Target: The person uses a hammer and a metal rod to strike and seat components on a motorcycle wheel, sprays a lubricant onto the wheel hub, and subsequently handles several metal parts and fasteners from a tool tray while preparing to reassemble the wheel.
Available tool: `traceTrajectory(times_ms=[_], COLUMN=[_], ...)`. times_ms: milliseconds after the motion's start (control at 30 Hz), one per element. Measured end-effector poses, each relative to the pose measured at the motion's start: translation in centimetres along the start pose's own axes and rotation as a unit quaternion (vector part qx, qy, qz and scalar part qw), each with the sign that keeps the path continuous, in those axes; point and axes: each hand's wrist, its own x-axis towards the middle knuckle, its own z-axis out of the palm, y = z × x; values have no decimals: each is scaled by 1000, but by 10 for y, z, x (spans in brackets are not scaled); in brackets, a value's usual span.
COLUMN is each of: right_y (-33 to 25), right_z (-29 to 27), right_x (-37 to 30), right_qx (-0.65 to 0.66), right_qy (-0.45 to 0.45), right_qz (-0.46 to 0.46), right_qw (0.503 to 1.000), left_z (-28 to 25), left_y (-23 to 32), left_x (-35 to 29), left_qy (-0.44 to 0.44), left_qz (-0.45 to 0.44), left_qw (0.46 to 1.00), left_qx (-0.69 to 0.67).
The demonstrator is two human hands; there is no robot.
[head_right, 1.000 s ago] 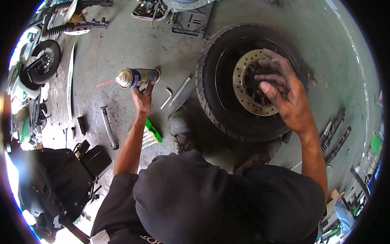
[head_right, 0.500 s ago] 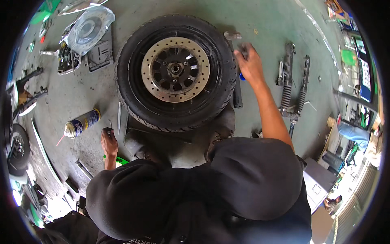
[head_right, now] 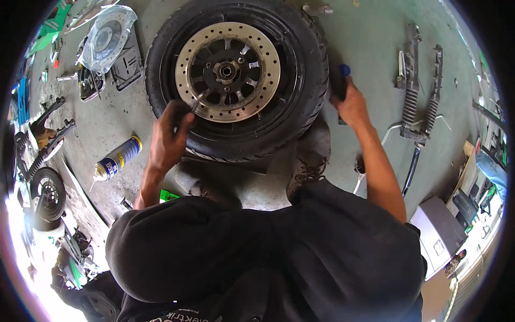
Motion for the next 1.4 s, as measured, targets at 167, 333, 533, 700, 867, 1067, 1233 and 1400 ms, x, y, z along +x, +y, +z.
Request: traceTrajectory(times_ms=[167,333,533,700,867,1067,1233,1400], right_y=[-9,5,-28,-50,-119,-154,-173,-184], right_z=[-50,-58,-67,-71,-101,-73,-60,-67], right_x=[4,-5,-39,-48,-7,-47,-58,-59], right_qx=[42,19,245,335,357,391,276,318], right_qy=[-83,-13,-26,104,83,-154,-255,-269], right_qz=[50,52,191,11,-138,-61,-97,-69], right_qw=[994,998,950,936,920,905,922,906], left_z=[20,28,29,30,22,24,22,25], left_y=[7,6,8,9,4,2,-7,-3], left_x=[25,29,29,32,35,38,40,35], left_qy=[-88,-104,-82,-105,-99,-79,-65,-62], left_qz=[19,-16,-15,-25,-26,28,54,59], left_qw=[995,993,994,992,991,988,986,985], left_qx=[49,51,68,67,86,127,143,147])
